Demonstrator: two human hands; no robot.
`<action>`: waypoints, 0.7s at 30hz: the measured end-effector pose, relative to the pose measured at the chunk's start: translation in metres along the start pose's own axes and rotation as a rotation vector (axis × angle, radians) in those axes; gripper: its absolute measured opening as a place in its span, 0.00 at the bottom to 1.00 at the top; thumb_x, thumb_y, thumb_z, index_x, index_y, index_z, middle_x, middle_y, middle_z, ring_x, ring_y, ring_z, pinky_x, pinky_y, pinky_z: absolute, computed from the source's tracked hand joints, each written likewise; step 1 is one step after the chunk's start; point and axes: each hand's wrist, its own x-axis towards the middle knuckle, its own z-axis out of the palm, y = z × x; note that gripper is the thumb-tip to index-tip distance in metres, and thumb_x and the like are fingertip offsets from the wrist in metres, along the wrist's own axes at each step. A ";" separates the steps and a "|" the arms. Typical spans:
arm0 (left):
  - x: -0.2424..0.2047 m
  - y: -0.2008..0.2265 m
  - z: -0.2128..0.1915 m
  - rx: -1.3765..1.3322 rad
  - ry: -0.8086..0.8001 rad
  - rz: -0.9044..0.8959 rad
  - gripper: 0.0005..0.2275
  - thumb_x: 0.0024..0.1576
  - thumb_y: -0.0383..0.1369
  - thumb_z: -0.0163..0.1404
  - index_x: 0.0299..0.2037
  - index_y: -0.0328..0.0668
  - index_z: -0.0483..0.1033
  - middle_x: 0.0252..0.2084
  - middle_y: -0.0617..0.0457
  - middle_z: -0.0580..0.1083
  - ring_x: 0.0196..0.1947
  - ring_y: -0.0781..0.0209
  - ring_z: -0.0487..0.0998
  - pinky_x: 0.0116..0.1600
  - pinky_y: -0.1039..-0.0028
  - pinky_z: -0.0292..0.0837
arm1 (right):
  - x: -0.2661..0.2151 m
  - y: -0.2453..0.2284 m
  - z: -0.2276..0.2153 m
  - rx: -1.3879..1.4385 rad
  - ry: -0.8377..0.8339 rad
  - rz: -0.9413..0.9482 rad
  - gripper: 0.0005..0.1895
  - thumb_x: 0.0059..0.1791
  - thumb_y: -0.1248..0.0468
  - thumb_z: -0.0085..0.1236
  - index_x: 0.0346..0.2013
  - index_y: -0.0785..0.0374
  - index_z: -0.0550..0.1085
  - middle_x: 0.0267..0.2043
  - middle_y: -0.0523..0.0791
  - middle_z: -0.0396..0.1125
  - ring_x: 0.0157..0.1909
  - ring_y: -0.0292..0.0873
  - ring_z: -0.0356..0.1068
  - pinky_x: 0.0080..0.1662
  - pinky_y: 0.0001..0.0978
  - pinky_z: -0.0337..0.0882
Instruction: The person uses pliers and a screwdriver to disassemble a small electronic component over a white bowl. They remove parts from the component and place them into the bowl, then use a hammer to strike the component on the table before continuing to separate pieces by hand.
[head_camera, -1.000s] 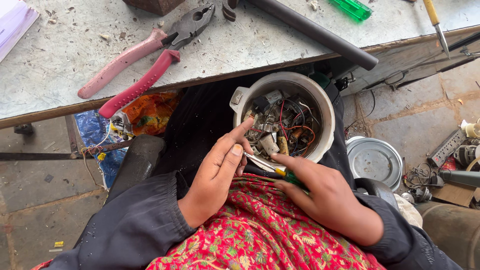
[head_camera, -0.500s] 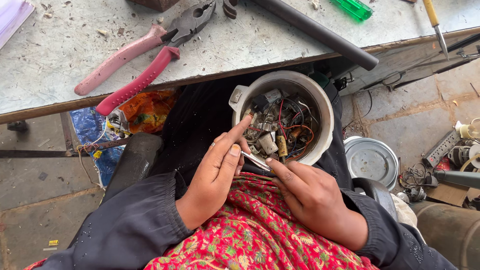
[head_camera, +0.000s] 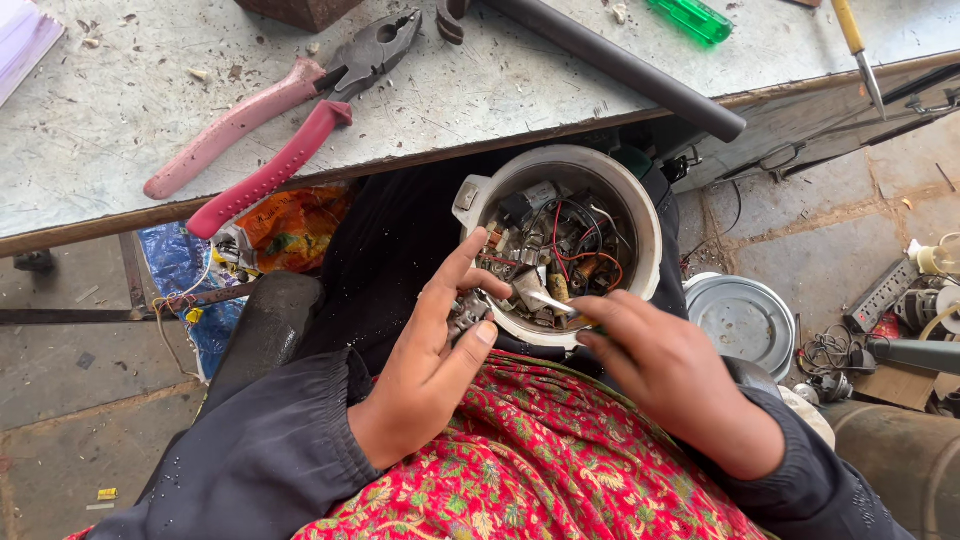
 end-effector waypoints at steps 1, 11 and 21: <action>0.000 0.001 -0.002 0.047 -0.014 0.051 0.31 0.64 0.24 0.44 0.78 0.39 0.47 0.60 0.50 0.70 0.53 0.65 0.69 0.62 0.77 0.65 | 0.000 0.003 -0.002 0.032 0.003 0.006 0.19 0.48 0.65 0.59 0.54 0.61 0.73 0.39 0.50 0.71 0.39 0.55 0.73 0.38 0.43 0.71; 0.007 0.006 -0.007 0.213 -0.025 0.169 0.36 0.56 0.22 0.59 0.74 0.39 0.53 0.62 0.47 0.72 0.62 0.55 0.74 0.67 0.68 0.70 | -0.003 0.001 -0.004 0.220 -0.043 -0.006 0.21 0.47 0.67 0.60 0.55 0.63 0.72 0.43 0.51 0.73 0.44 0.52 0.76 0.43 0.39 0.74; 0.008 0.007 -0.013 0.300 -0.019 0.191 0.22 0.56 0.25 0.60 0.62 0.42 0.72 0.58 0.48 0.75 0.61 0.56 0.77 0.63 0.69 0.73 | -0.001 -0.001 -0.003 0.071 0.037 -0.015 0.21 0.47 0.65 0.60 0.55 0.61 0.73 0.41 0.49 0.72 0.39 0.53 0.75 0.36 0.40 0.73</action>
